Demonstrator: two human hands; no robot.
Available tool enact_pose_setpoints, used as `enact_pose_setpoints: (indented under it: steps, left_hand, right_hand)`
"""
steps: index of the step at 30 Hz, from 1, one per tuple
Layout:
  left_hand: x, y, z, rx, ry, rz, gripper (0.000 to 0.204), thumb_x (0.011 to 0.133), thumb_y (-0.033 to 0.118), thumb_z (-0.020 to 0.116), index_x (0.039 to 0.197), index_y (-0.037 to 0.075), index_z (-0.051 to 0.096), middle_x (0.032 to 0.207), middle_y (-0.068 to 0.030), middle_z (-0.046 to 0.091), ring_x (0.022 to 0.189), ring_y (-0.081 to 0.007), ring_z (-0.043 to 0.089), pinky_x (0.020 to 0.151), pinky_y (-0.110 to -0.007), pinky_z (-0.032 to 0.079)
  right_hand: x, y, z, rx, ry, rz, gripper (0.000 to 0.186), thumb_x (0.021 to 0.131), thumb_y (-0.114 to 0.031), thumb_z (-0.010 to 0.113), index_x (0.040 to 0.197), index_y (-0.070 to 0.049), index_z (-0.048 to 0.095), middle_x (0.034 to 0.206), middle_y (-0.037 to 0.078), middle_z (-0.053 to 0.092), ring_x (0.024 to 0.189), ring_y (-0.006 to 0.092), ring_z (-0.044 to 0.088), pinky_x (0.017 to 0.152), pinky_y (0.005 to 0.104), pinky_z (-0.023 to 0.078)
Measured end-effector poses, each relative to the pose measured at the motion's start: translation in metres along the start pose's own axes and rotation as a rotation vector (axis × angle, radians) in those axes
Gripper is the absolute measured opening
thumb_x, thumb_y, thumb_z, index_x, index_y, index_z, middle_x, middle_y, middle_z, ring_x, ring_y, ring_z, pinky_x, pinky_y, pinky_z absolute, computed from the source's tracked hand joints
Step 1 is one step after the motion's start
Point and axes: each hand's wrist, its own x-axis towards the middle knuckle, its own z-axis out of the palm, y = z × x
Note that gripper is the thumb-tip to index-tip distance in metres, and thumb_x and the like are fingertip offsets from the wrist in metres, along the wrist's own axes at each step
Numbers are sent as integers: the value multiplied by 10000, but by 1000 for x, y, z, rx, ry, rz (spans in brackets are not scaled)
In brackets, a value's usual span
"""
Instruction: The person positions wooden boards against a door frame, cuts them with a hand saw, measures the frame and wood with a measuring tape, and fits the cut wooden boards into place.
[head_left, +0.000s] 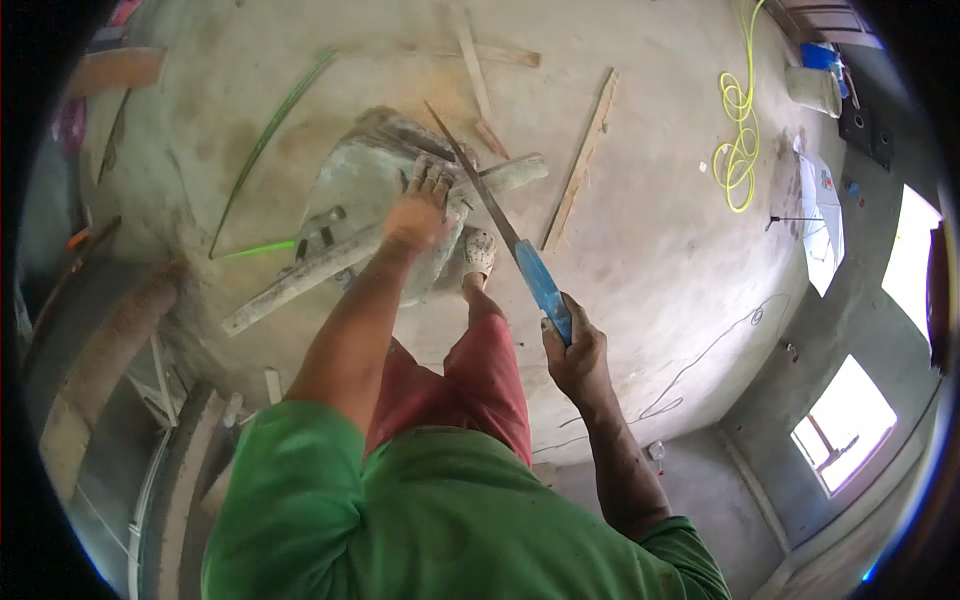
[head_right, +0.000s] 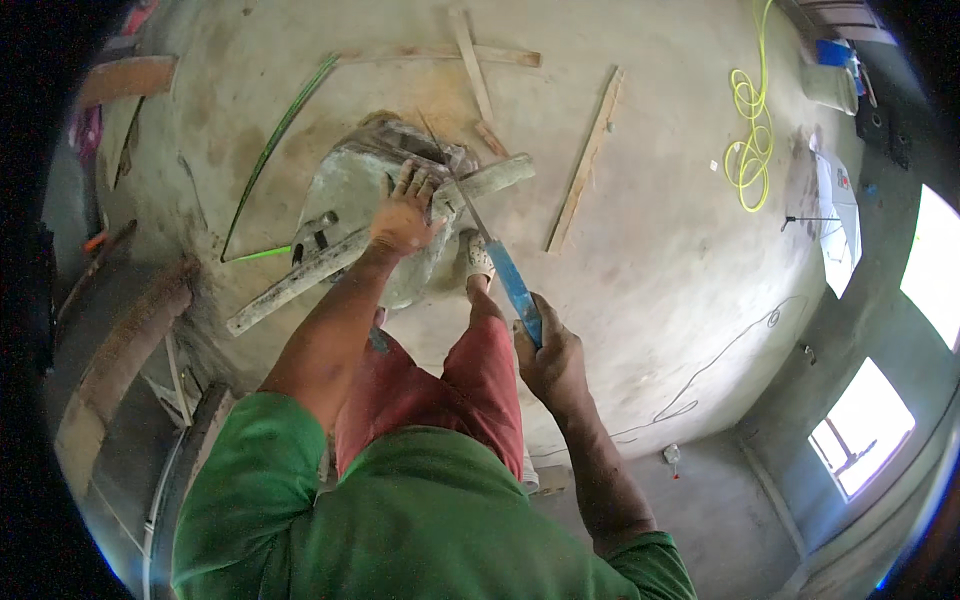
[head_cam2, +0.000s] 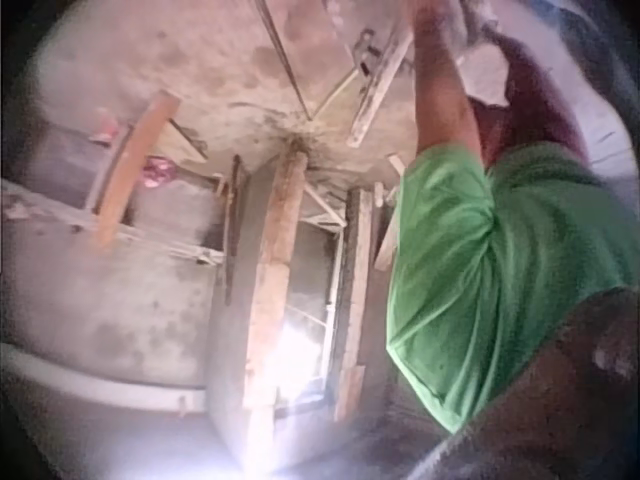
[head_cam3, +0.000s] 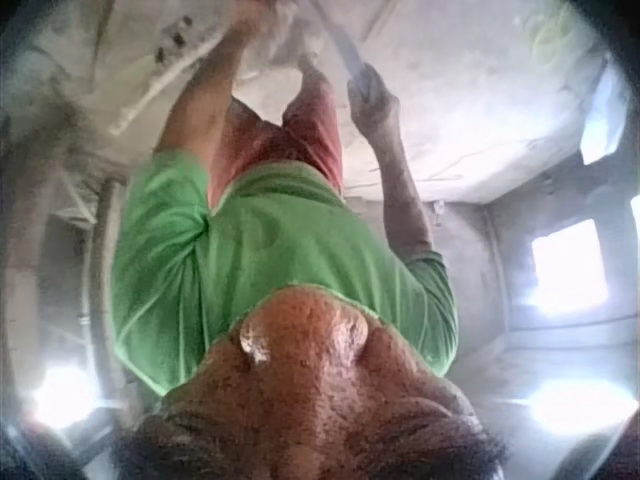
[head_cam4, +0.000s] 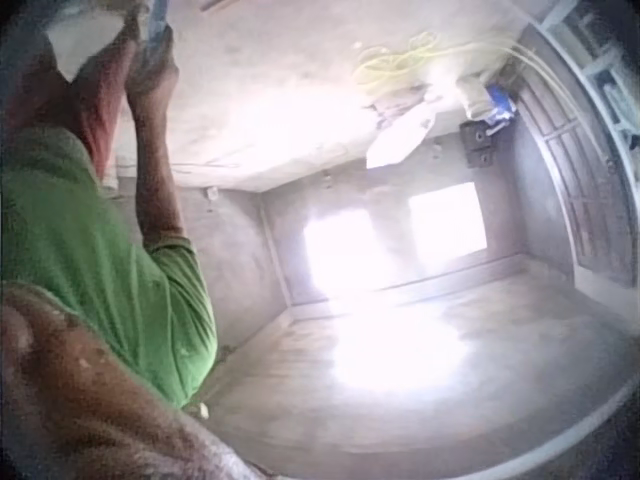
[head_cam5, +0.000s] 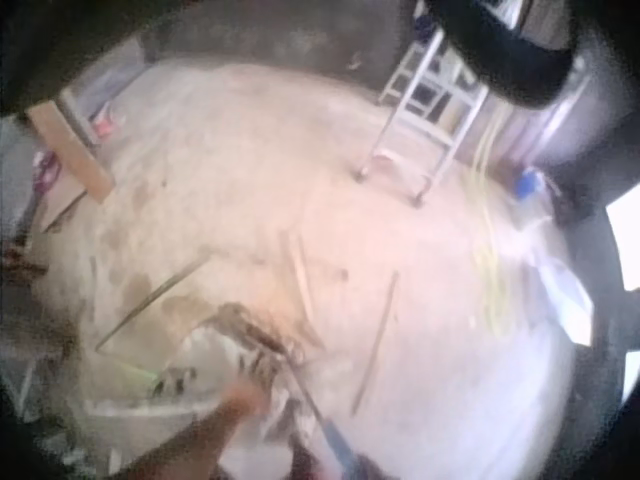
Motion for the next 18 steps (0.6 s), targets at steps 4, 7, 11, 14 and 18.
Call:
enact_pose_setpoints:
  steps: [4, 7, 11, 14, 18]
  left_hand:
    - [0, -6, 4, -33, 11, -31, 774, 904, 544, 572, 1493, 73, 396, 1606, -111, 297, 1523, -323, 144, 1193, -595, 144]
    - [-1, -7, 9, -23, 1, -51, 768, 905, 539, 571, 1493, 78, 396, 1610, -110, 290, 1522, -313, 153, 1195, -588, 155]
    - [10, 2, -1, -13, 76, 20, 762, 908, 539, 568, 1499, 91, 392, 1616, -105, 278, 1524, -302, 148, 1194, -583, 165]
    - [-3, 3, 3, -3, 17, 1, 759, 912, 536, 562, 1507, 99, 385, 1619, -102, 272, 1526, -299, 140, 1196, -576, 169]
    - [-10, -7, 14, -65, 61, -37, 749, 899, 503, 589, 1505, 108, 397, 1601, -97, 316, 1517, -305, 176, 1187, -593, 176]
  right_hand:
    - [-22, 17, -18, 5, -18, -6, 396, 914, -108, 634, 1287, -10, 541, 907, 273, 669, 880, 416, 700, 728, 429, 556]
    - [1, 21, 1, -17, 2, -67, 401, 922, -164, 621, 1280, 4, 548, 957, 284, 680, 913, 448, 680, 758, 465, 554]
    - [129, 14, 72, -60, 68, -125, 432, 933, -232, 605, 1297, -6, 549, 1002, 313, 655, 937, 488, 642, 767, 482, 536]
    - [117, 13, 76, -103, 34, -81, 445, 932, -244, 606, 1306, -10, 547, 1010, 318, 650, 943, 484, 642, 770, 476, 536]
    - [3, 25, 13, -55, 1, -5, 428, 928, -217, 598, 1314, -36, 555, 1038, 292, 669, 948, 461, 662, 802, 471, 552]
